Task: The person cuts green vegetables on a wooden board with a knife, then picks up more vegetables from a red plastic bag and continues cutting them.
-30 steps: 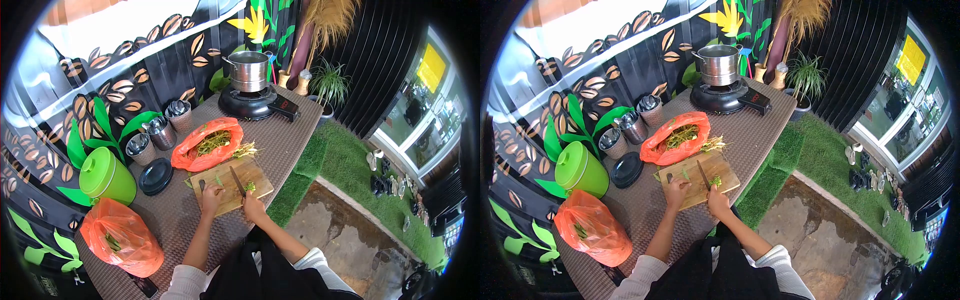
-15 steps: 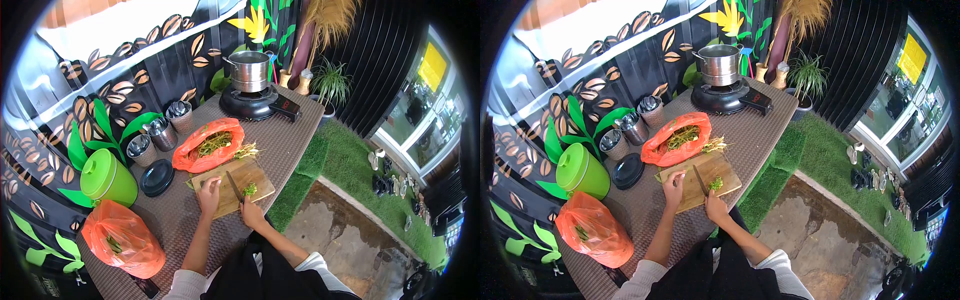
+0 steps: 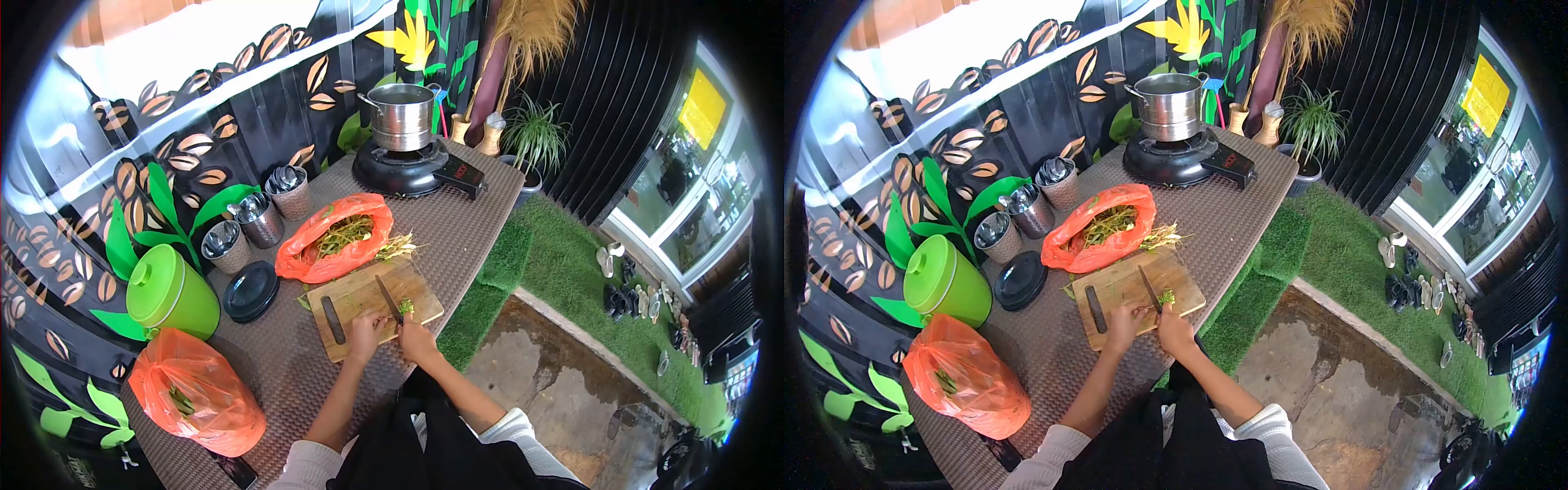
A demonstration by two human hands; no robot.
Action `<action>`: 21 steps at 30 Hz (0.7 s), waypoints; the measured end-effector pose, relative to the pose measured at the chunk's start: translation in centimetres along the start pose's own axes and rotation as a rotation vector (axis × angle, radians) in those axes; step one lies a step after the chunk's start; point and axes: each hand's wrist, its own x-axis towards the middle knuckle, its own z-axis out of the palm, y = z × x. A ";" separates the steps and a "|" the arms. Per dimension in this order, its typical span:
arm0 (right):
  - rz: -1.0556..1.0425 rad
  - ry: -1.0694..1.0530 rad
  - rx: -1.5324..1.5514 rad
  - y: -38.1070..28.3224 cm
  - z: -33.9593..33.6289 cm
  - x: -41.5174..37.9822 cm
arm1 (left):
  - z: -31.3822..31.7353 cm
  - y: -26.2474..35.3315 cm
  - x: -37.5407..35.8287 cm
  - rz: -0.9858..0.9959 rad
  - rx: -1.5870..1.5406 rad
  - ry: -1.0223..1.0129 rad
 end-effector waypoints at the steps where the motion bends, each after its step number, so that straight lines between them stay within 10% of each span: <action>1: 0.003 0.002 -0.001 0.2 -0.2 0.1 | 0.3 0.0 -0.2 -0.004 0.008 0.039; 21: -0.081 0.090 -0.047 -1.2 0.6 1.1 | 1.2 0.9 -1.5 0.117 0.122 0.193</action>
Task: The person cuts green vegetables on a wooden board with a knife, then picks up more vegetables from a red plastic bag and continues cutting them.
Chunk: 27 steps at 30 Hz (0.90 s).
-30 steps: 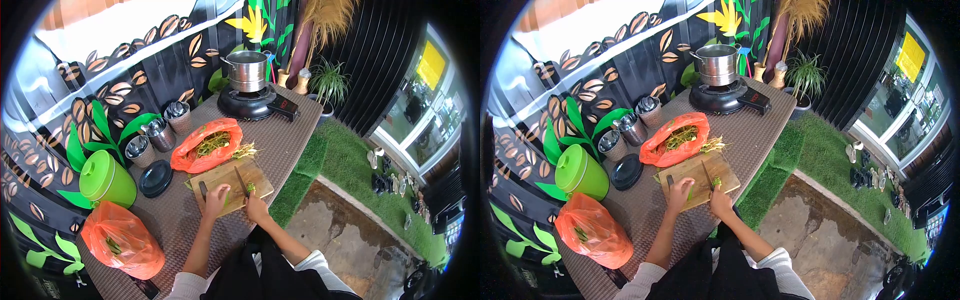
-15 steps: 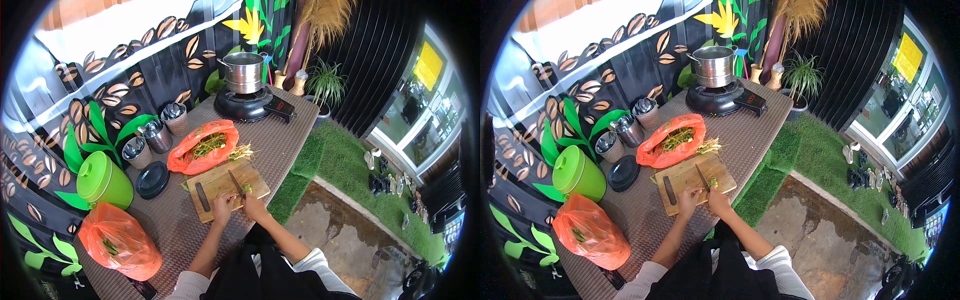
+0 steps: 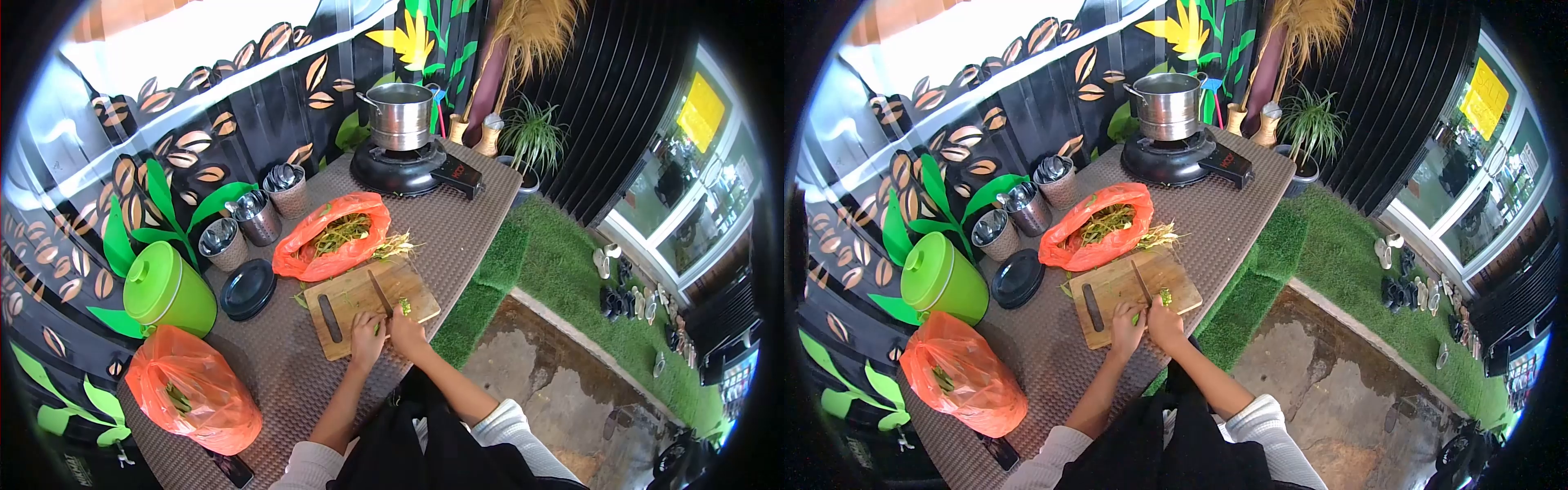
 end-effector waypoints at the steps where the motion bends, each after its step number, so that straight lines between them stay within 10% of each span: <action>1: -0.002 -0.001 -0.002 -0.1 -0.1 -0.4 | 0.0 0.0 -0.1 0.020 0.018 -0.007; 16: -0.093 -0.010 -0.155 0.3 1.2 -1.6 | -0.1 -0.2 -0.3 -0.275 -0.245 -0.007; 27: -0.028 -0.002 0.006 0.2 1.1 -0.7 | -0.1 -0.5 -0.7 -0.140 -0.078 -0.020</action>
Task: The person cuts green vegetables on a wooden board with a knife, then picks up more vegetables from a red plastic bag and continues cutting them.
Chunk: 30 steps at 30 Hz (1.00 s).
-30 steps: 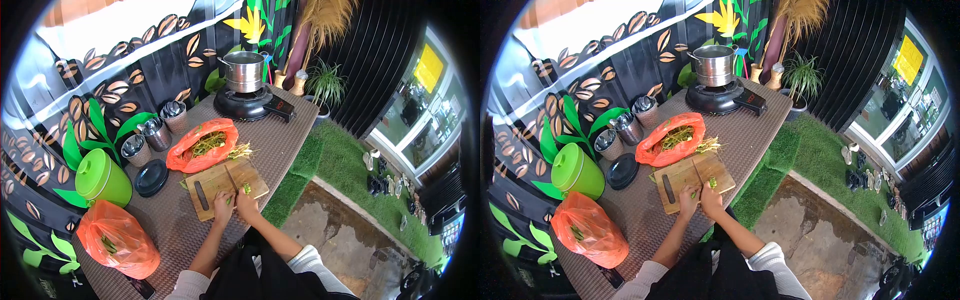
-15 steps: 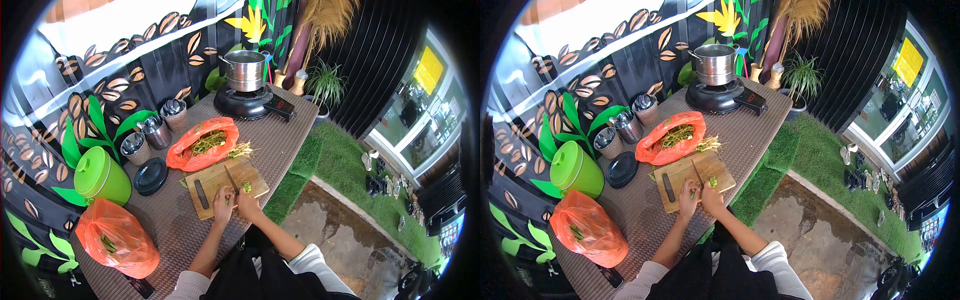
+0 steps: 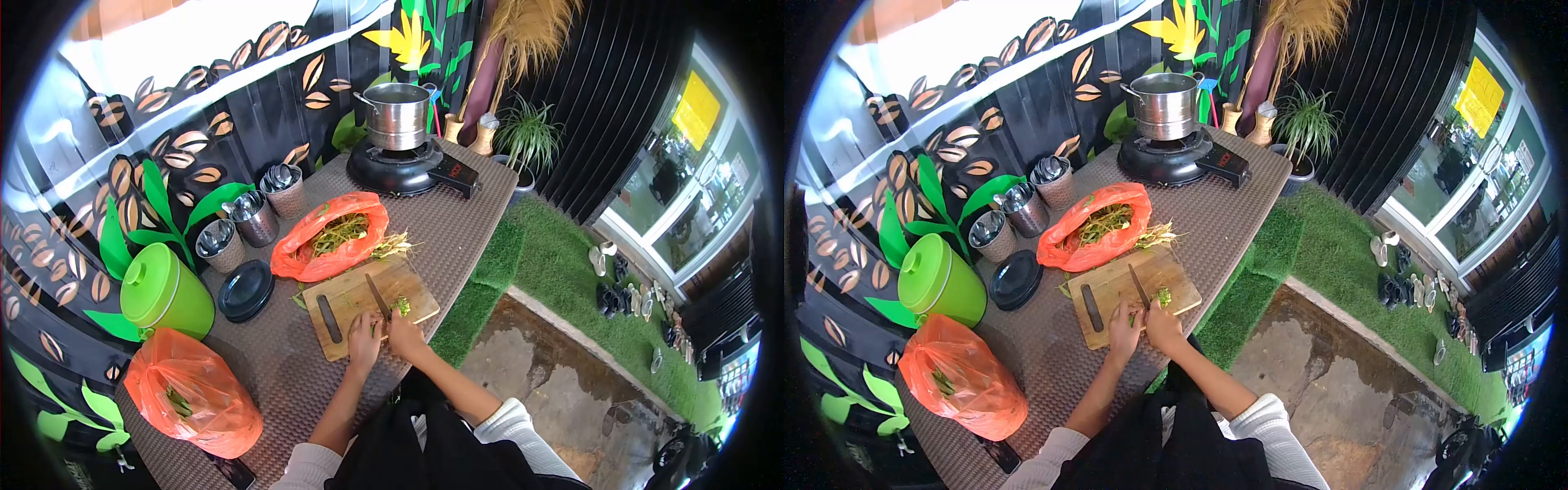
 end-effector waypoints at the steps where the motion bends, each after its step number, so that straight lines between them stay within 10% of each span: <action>1: -0.009 0.028 -0.028 -0.1 0.3 -0.5 | -0.2 0.3 -0.1 0.036 0.028 0.005; 8: 0.056 -0.002 -0.024 -1.5 -0.1 -0.4 | -1.4 1.4 -0.8 0.175 0.273 0.022; 17: 0.122 -0.068 -0.003 -2.3 -0.2 -1.5 | -1.3 -0.4 1.0 -0.242 -0.290 -0.069; 30: 0.086 -0.055 0.023 -2.4 -0.1 -2.1 | -1.8 1.2 -0.2 0.079 0.069 -0.038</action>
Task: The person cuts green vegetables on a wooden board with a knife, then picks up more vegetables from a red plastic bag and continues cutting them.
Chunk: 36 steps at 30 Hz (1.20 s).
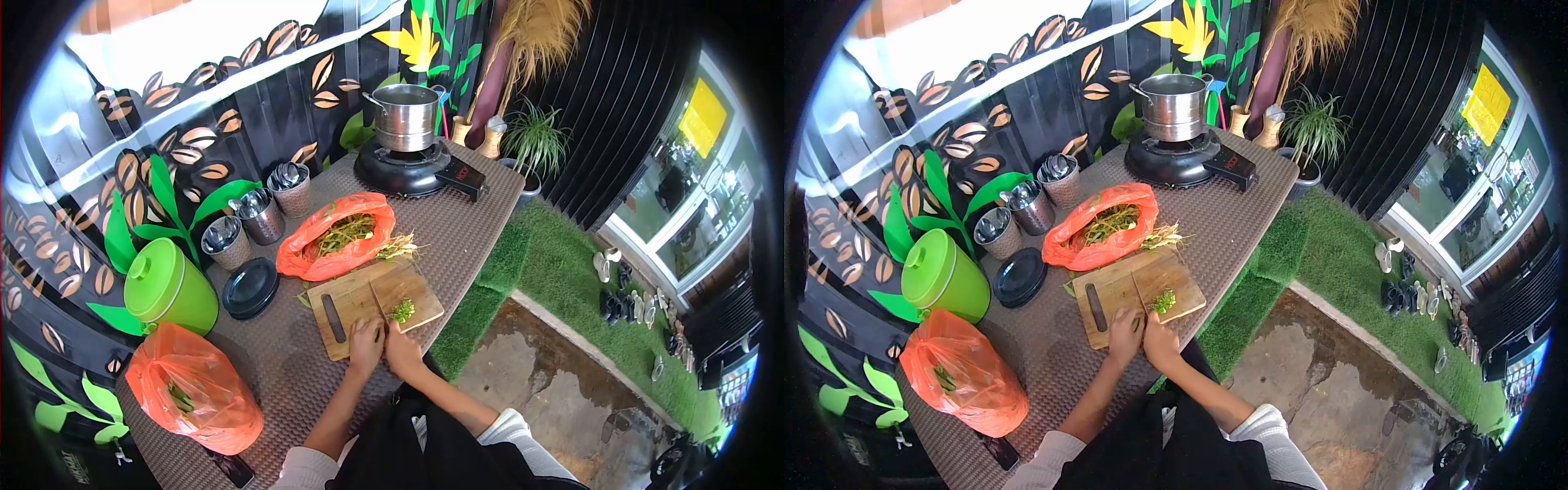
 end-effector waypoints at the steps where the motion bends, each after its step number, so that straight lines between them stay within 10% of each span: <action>1: 0.023 0.007 0.008 -0.3 0.0 -0.1 | 0.0 0.0 -0.1 -0.006 0.022 -0.012; 19: 0.001 0.073 -0.085 2.2 0.3 1.5 | 0.7 -1.5 0.4 -0.366 -0.276 0.053; 36: -0.162 0.104 -0.161 2.4 -1.2 2.9 | 2.8 0.3 0.8 -0.090 -0.064 0.106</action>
